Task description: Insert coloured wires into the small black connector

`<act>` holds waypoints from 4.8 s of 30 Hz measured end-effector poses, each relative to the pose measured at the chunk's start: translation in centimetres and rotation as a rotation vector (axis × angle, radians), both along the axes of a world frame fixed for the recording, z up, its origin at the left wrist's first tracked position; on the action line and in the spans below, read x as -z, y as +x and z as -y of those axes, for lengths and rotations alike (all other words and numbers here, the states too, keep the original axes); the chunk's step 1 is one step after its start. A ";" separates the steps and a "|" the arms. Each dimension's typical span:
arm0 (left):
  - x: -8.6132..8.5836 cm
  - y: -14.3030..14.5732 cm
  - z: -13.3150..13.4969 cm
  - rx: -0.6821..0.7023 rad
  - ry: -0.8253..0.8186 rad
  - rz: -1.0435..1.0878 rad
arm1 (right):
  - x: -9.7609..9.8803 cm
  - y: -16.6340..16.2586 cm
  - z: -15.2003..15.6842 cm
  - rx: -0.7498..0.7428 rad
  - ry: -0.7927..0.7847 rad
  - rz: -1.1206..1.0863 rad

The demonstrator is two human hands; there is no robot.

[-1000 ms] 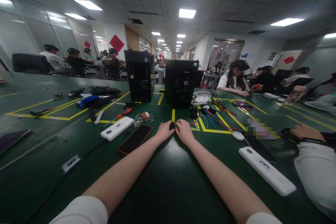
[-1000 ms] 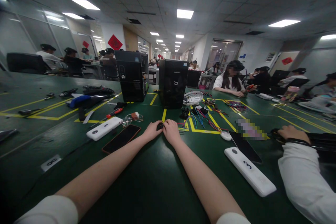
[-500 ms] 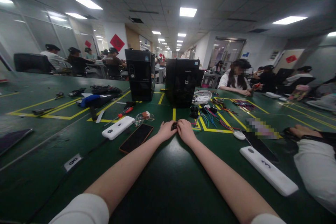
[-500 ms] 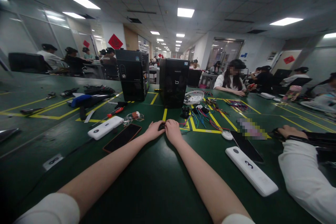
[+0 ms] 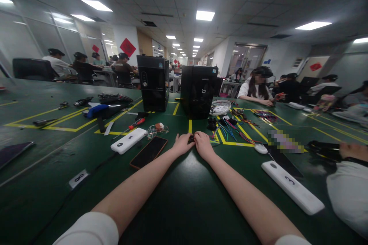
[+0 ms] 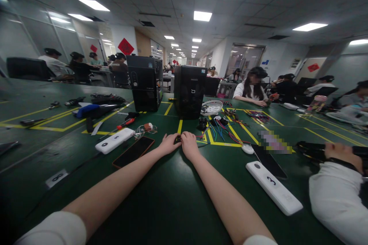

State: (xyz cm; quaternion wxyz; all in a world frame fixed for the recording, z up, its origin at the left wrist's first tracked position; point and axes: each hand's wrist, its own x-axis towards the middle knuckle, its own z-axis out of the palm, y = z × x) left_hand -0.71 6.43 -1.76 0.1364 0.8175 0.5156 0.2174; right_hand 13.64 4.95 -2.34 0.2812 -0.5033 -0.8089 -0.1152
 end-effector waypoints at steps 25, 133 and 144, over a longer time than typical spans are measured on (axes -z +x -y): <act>0.4 -0.3 -0.9 -0.100 0.010 0.105 | -0.4 0.9 2.1 -0.044 -0.053 -0.085; 0.9 -0.6 -2.1 -0.056 -0.064 0.198 | -1.1 0.2 3.4 -0.122 -0.193 0.015; 0.3 -0.7 -1.4 -0.078 -0.062 0.215 | -2.9 1.3 3.0 -0.007 -0.320 0.140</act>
